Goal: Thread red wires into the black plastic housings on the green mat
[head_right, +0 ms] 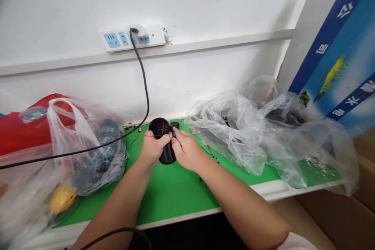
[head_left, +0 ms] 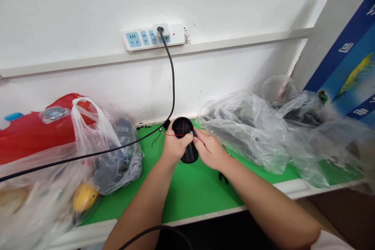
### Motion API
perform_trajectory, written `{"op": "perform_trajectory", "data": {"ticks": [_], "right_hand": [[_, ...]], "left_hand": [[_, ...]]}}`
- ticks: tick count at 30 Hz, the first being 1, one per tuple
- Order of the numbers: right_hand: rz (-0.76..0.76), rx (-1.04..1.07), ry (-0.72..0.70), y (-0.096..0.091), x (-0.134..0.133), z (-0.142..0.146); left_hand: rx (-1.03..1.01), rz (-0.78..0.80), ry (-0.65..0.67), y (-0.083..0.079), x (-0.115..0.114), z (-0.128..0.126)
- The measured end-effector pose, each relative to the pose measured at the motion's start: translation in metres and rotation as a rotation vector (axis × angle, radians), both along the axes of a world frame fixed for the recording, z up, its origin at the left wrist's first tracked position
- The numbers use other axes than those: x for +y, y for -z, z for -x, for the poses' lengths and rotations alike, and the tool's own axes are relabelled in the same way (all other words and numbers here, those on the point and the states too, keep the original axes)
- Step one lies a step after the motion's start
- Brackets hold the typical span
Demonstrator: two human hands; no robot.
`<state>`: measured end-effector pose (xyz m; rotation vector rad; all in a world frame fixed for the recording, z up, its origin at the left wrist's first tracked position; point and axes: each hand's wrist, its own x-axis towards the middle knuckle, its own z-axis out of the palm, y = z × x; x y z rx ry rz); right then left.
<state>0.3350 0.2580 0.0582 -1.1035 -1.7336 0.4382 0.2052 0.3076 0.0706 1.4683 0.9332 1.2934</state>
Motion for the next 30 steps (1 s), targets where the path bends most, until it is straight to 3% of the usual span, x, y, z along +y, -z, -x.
{"op": "perform_trajectory", "data": {"ticks": [8,14,22,26,30], "right_hand": [[0.04,-0.175,0.098,0.002,-0.002,0.002],[0.041,-0.262,0.202,0.01,-0.001,0.005],[0.037,-0.253,0.201,0.016,0.007,0.006],[0.005,-0.119,0.124,0.012,0.01,-0.003],[0.121,0.378,0.05,0.008,0.021,-0.019]], "left_hand": [[0.034,-0.082,-0.062,0.005,0.001,-0.002],[0.053,-0.037,-0.05,0.007,0.0,-0.007],[0.041,0.078,-0.059,0.012,0.002,-0.011],[-0.081,0.249,-0.008,0.006,-0.002,-0.01],[-0.125,0.452,0.195,-0.008,-0.014,-0.006]]}}
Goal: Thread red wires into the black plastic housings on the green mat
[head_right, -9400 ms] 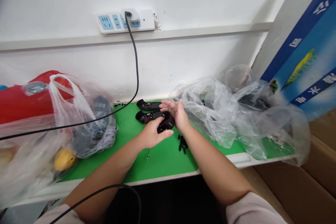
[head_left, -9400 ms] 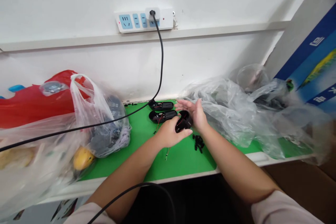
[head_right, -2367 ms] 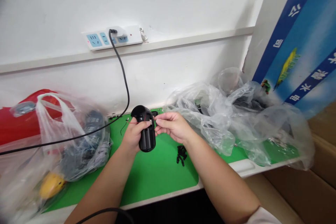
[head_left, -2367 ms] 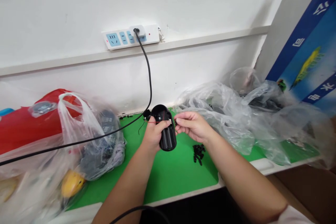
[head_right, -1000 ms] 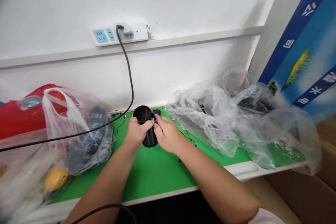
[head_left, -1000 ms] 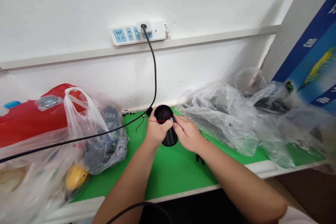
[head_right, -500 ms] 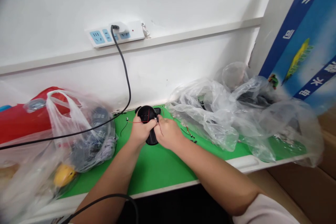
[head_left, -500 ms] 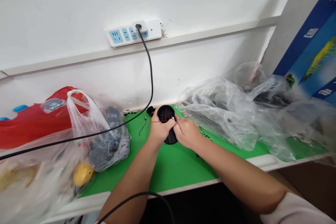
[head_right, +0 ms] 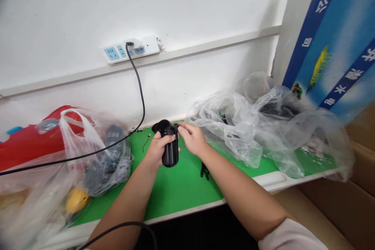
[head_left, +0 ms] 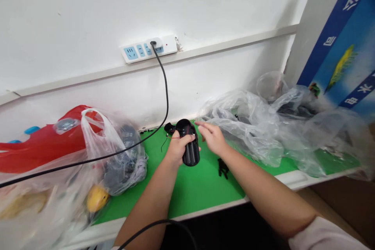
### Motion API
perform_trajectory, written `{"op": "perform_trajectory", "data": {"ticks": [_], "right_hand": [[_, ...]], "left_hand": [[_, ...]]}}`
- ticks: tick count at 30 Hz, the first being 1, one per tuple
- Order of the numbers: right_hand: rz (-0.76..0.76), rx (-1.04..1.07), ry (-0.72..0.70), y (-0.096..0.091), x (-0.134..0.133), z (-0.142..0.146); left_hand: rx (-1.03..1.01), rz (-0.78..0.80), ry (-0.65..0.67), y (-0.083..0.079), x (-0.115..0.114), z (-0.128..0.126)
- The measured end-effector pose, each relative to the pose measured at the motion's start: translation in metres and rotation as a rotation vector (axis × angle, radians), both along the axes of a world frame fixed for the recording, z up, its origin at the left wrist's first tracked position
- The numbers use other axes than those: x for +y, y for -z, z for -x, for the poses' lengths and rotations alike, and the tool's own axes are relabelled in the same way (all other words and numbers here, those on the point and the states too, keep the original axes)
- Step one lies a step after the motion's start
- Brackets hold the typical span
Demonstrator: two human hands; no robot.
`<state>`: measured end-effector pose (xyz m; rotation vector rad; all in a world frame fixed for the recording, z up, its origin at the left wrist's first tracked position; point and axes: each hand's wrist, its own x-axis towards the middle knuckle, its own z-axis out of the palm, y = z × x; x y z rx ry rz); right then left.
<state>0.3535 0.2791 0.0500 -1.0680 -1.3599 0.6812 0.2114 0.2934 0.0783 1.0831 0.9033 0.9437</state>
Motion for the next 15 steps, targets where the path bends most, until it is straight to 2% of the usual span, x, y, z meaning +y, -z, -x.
{"op": "perform_trajectory", "data": {"ticks": [3,6,10,12,15], "right_hand": [[0.037,0.313,-0.113,-0.001,0.006,-0.009],[0.024,0.343,-0.286,-0.004,0.003,-0.013],[0.14,0.358,-0.525,-0.007,-0.001,-0.017],[0.139,0.359,-0.491,-0.007,0.0,-0.017],[0.056,0.205,-0.21,-0.006,0.001,-0.014]], "left_hand": [[-0.004,0.077,0.162,-0.007,-0.008,-0.001],[-0.003,0.16,0.317,-0.006,-0.01,-0.004],[-0.017,0.231,0.415,0.001,-0.008,-0.006],[-0.049,0.231,0.434,0.002,-0.007,-0.006],[-0.025,0.155,0.439,0.0,-0.007,-0.004]]}}
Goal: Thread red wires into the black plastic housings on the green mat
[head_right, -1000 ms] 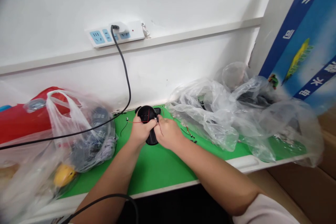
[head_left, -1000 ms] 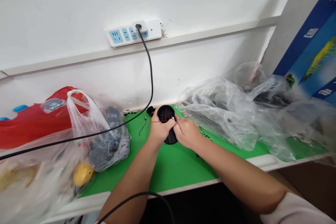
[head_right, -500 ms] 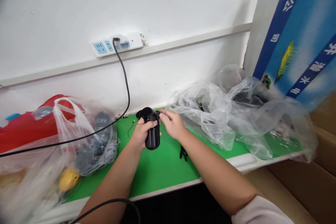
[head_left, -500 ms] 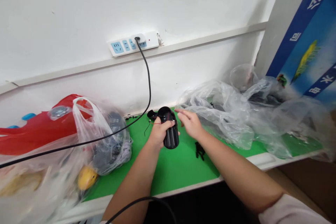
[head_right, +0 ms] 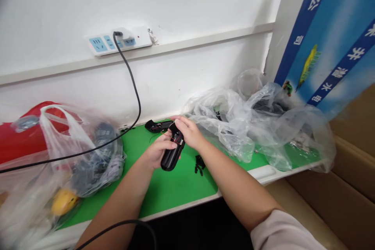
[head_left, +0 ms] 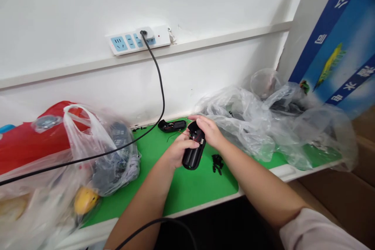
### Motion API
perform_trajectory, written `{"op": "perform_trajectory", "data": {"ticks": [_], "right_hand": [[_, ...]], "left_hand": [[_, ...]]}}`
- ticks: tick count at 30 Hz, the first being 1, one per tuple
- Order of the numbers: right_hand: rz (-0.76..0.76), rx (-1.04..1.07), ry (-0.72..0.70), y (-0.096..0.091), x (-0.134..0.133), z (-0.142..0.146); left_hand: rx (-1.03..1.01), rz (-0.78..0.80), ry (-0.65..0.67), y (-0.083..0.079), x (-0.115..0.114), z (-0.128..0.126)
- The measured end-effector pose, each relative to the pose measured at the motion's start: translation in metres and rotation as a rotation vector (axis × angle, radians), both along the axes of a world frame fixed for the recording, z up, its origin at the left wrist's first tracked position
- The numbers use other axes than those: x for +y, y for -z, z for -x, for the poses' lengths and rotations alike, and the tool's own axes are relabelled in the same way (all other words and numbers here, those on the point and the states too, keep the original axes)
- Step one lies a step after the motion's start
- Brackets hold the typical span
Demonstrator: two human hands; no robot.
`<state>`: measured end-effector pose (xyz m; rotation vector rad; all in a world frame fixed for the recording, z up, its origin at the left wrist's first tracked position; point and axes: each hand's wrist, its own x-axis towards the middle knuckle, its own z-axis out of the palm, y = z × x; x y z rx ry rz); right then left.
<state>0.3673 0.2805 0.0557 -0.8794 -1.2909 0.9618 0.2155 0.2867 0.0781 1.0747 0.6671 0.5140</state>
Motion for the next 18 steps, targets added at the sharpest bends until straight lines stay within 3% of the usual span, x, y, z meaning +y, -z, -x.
{"op": "perform_trajectory", "data": {"ticks": [4,9,14,18], "right_hand": [[-0.126,-0.168,0.293,0.004,0.0,0.004],[-0.185,-0.212,0.35,0.009,0.0,0.004],[-0.173,-0.188,0.363,0.011,0.002,0.005],[-0.114,-0.122,0.351,0.014,0.005,0.006]], "left_hand": [[0.192,-0.386,0.003,0.001,0.005,0.003],[0.365,-0.848,-0.095,0.008,0.011,0.002],[0.45,-1.057,-0.199,0.018,0.007,-0.004],[0.567,-1.082,-0.264,0.026,0.002,-0.007]]}}
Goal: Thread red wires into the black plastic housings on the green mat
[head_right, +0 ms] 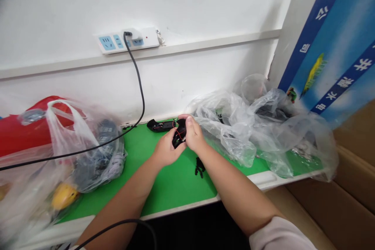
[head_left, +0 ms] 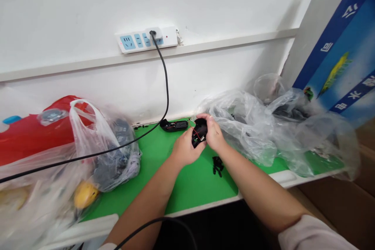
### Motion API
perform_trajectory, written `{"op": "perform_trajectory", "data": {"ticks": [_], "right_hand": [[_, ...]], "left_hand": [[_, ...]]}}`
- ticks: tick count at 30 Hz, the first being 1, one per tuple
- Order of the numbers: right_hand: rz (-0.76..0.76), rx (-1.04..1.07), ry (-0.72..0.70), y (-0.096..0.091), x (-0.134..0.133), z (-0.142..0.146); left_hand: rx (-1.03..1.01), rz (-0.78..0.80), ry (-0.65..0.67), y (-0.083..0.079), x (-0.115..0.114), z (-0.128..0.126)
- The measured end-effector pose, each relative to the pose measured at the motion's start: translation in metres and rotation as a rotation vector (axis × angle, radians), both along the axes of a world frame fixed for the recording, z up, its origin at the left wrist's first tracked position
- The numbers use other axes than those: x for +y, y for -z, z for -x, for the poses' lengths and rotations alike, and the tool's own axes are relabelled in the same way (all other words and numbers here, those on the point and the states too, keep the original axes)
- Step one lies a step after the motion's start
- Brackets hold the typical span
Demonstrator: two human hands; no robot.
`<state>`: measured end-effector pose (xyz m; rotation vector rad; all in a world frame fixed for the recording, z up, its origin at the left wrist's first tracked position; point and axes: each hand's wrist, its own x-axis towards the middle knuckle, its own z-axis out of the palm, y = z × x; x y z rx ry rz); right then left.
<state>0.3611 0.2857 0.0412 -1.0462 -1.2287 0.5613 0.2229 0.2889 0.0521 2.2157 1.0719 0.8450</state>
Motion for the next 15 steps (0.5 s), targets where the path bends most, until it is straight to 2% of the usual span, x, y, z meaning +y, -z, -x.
{"op": "perform_trajectory", "data": {"ticks": [4,9,12,15], "right_hand": [[-0.002,-0.026,-0.021,0.001,0.0,0.0],[-0.065,-0.219,-0.05,-0.007,-0.005,-0.001],[-0.149,-0.302,-0.014,-0.011,-0.007,-0.003],[-0.18,-0.349,0.055,-0.014,-0.009,-0.004]], "left_hand": [[0.036,0.016,-0.073,0.001,0.001,0.0],[0.209,-0.054,-0.199,-0.008,0.006,0.005],[0.299,-0.087,-0.23,-0.012,0.006,0.006],[0.368,-0.123,-0.208,-0.013,0.003,0.005]]}}
